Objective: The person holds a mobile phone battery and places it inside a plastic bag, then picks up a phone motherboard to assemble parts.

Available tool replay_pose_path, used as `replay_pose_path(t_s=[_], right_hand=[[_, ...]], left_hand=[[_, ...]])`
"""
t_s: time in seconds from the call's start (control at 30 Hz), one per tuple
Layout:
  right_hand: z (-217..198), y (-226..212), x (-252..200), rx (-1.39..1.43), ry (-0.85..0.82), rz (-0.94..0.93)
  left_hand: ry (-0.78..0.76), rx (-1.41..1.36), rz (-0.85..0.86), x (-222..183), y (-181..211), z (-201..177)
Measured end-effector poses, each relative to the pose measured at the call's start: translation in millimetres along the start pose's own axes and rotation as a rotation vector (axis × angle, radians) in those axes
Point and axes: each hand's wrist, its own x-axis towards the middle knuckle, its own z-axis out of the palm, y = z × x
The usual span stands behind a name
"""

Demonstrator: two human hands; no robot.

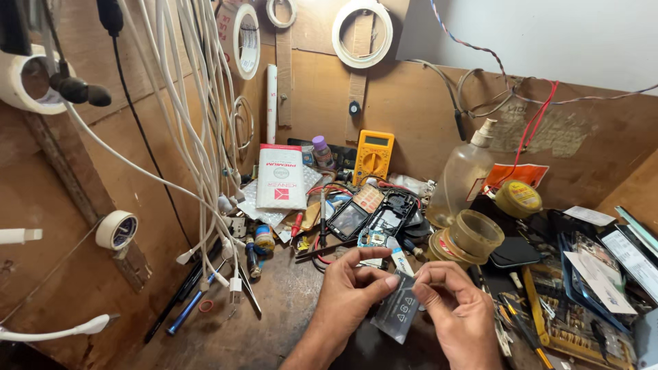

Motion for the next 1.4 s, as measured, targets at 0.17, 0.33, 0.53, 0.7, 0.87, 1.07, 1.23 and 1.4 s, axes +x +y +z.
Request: replay_pose_path(t_s=[0.17, 0.33, 0.53, 0.7, 0.87, 1.07, 1.23, 1.4], right_hand=[[-1, 4, 6, 0.372, -0.008, 0.071], [-7, 7, 9, 0.497, -0.082, 0.132], [-16, 10, 17, 0.879, -0.212, 0.204], [-11, 7, 19, 0.844, 0.005, 0.28], [12, 12, 9, 0.465, 0.1, 0.372], [3, 4, 11, 0.426, 0.129, 0.292], [0, -39, 14, 0.251, 0.029, 0.216], [2, -53, 17, 0.235, 0.007, 0.192]], left_hand=[[-0.08, 0.032, -0.028, 0, 0, 1], [-0.197, -0.031, -0.222, -4, 1, 2], [-0.128, -0.014, -0.106, 0, 2, 1], [0.043, 0.126, 0.05, 3, -3, 4], [0.069, 0.148, 0.128, 3, -7, 1], [-0.046, -0.06, -0.023, 2, 2, 3], [-0.166, -0.282, -0.201, -7, 14, 8], [-0.239, -0.335, -0.177, -4, 9, 4]])
